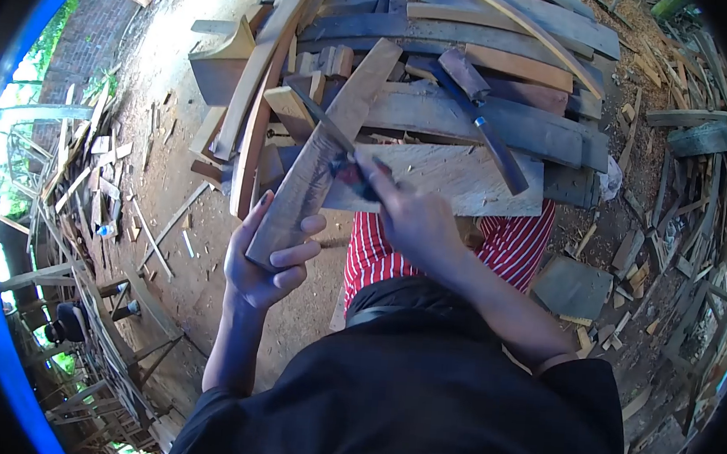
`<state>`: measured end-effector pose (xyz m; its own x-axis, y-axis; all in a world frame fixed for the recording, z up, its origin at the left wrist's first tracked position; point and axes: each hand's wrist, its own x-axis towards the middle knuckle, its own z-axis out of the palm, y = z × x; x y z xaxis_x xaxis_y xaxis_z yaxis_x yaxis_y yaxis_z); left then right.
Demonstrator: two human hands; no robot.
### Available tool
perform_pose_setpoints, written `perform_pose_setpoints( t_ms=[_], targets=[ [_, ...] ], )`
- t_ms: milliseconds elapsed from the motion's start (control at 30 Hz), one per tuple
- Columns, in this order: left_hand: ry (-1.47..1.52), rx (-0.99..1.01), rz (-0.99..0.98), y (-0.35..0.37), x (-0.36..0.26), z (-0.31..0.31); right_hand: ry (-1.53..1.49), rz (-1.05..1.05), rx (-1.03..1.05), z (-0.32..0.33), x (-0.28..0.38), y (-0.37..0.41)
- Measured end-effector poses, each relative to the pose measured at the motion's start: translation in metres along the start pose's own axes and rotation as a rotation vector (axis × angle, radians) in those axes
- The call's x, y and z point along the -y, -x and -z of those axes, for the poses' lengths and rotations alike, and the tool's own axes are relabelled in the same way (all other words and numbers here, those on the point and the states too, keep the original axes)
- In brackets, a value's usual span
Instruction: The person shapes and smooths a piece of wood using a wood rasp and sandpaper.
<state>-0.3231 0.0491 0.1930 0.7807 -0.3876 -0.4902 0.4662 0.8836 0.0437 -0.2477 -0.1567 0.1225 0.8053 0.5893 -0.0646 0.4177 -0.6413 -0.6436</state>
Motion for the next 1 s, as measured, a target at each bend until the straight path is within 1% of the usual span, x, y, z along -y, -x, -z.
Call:
perform_pose_setpoints(
  t_ms=[33,67,133,200,233,267,333,367,433,467,533,633,733,767,833,867,933,1000],
  targets=[
    [-0.012,-0.001,-0.007,-0.001,0.002,-0.003,-0.053,0.065,-0.136,-0.008,-0.014,-0.009],
    [-0.033,0.004,-0.013,-0.003,0.005,-0.005,-0.056,0.063,-0.139,-0.013,-0.028,-0.030],
    [-0.049,0.054,-0.013,-0.005,0.011,-0.008,-0.019,-0.077,-0.243,-0.019,-0.053,-0.073],
    [-0.059,0.024,-0.022,-0.005,0.013,-0.009,-0.052,-0.060,-0.277,-0.018,-0.057,-0.081],
    [-0.043,0.053,-0.018,-0.005,0.012,-0.007,-0.079,-0.048,-0.301,-0.013,-0.057,-0.086],
    [-0.046,0.062,-0.018,-0.006,0.009,-0.009,-0.073,-0.044,-0.307,-0.015,-0.055,-0.075],
    [0.007,0.071,-0.012,-0.005,0.009,-0.011,-0.073,-0.039,-0.019,0.002,-0.018,-0.025],
    [-0.005,0.072,-0.001,-0.005,0.009,-0.012,-0.077,-0.041,-0.003,0.006,-0.013,-0.019],
    [-0.020,0.053,-0.005,-0.005,0.011,-0.011,-0.099,-0.006,-0.008,0.009,-0.009,-0.008],
    [-0.049,0.049,-0.009,-0.005,0.011,-0.012,-0.105,-0.014,-0.010,0.005,-0.016,-0.019],
    [-0.077,0.037,-0.007,-0.006,0.012,-0.010,-0.121,-0.092,-0.145,-0.009,-0.045,-0.071],
    [-0.109,0.036,-0.017,-0.005,0.011,-0.006,-0.059,-0.101,-0.208,-0.016,-0.067,-0.112],
    [-0.107,0.048,-0.032,-0.007,0.016,-0.005,0.021,-0.118,-0.216,-0.016,-0.068,-0.098],
    [-0.113,0.025,-0.032,-0.007,0.018,-0.006,0.027,-0.113,-0.211,-0.018,-0.065,-0.091],
    [-0.118,0.003,-0.024,-0.006,0.020,-0.009,-0.016,-0.190,-0.190,-0.013,-0.055,-0.073],
    [-0.097,-0.009,-0.023,-0.004,0.017,-0.011,-0.015,-0.194,-0.193,-0.016,-0.056,-0.069],
    [-0.082,-0.023,-0.022,-0.005,0.015,-0.012,0.042,-0.152,-0.237,-0.024,-0.058,-0.065],
    [-0.129,-0.023,-0.040,-0.006,0.017,-0.007,0.054,-0.144,-0.218,-0.025,-0.059,-0.062]
  ],
)
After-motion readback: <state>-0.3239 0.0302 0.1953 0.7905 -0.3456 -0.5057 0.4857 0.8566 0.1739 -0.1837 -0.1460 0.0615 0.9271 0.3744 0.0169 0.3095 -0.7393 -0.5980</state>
